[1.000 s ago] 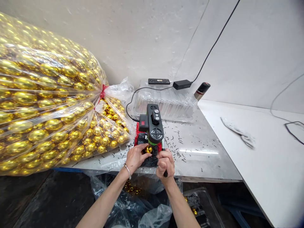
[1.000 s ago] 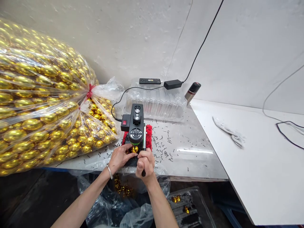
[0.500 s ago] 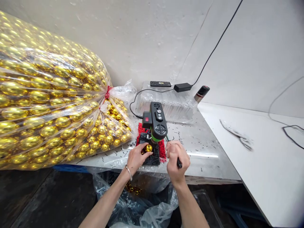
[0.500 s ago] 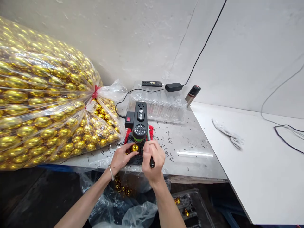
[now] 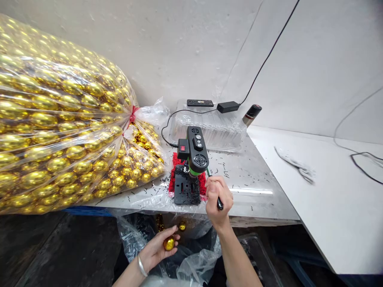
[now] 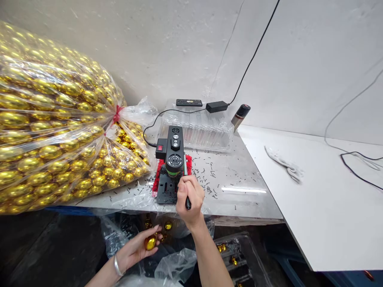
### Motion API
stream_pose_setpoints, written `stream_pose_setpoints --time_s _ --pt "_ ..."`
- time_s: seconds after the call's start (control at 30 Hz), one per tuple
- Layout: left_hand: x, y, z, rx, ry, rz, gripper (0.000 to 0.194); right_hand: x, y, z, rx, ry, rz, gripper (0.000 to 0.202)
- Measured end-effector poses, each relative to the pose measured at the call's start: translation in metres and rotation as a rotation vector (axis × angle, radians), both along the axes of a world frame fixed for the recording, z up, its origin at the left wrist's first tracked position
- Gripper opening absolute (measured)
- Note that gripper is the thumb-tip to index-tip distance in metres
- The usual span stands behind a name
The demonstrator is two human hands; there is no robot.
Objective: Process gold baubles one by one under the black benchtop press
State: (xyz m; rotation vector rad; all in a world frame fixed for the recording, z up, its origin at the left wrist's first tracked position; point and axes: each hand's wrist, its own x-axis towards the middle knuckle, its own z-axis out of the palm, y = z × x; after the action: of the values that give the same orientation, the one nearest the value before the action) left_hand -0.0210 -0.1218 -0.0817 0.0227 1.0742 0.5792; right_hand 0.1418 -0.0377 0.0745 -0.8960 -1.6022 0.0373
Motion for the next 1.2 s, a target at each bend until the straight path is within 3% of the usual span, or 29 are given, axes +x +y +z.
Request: stream_pose_setpoints --time_s 0.07,0.17,0.27,0.37,0.57,0.7,1.03,1.1,1.2 --pt "-0.008 0.0 0.015 0.032 -0.157 0.035 0.038 0.0 0.0 -0.001 0.006 -0.005 -0.002 0.026" --pt "-0.013 0.009 0.052 0.195 -0.259 0.054 0.047 0.0 0.0 -0.003 0.002 -0.001 -0.006 0.027" --pt "-0.012 0.03 0.089 0.393 -0.188 0.074 0.045 0.0 0.0 -0.005 -0.004 -0.001 0.003 0.027" --pt "-0.007 0.06 0.108 0.538 -0.056 0.12 0.041 0.001 0.0 -0.005 -0.012 -0.017 0.002 0.026" --pt "0.002 0.096 0.104 0.603 0.03 0.204 0.047 0.004 -0.001 -0.004 -0.02 -0.052 -0.004 0.024" --pt "0.004 0.095 0.101 0.679 0.093 0.202 0.051 0.004 -0.001 -0.005 -0.017 -0.049 -0.008 0.023" --pt "0.007 0.088 0.096 0.969 0.622 0.043 0.047 0.005 -0.001 -0.007 -0.011 -0.056 0.007 0.023" --pt "0.009 0.088 0.092 0.992 0.625 0.055 0.048 0.005 -0.001 -0.007 -0.009 -0.059 0.009 0.023" --pt "0.011 0.091 0.087 0.939 0.479 0.12 0.049 0.005 0.0 -0.007 0.0 -0.061 0.01 0.022"
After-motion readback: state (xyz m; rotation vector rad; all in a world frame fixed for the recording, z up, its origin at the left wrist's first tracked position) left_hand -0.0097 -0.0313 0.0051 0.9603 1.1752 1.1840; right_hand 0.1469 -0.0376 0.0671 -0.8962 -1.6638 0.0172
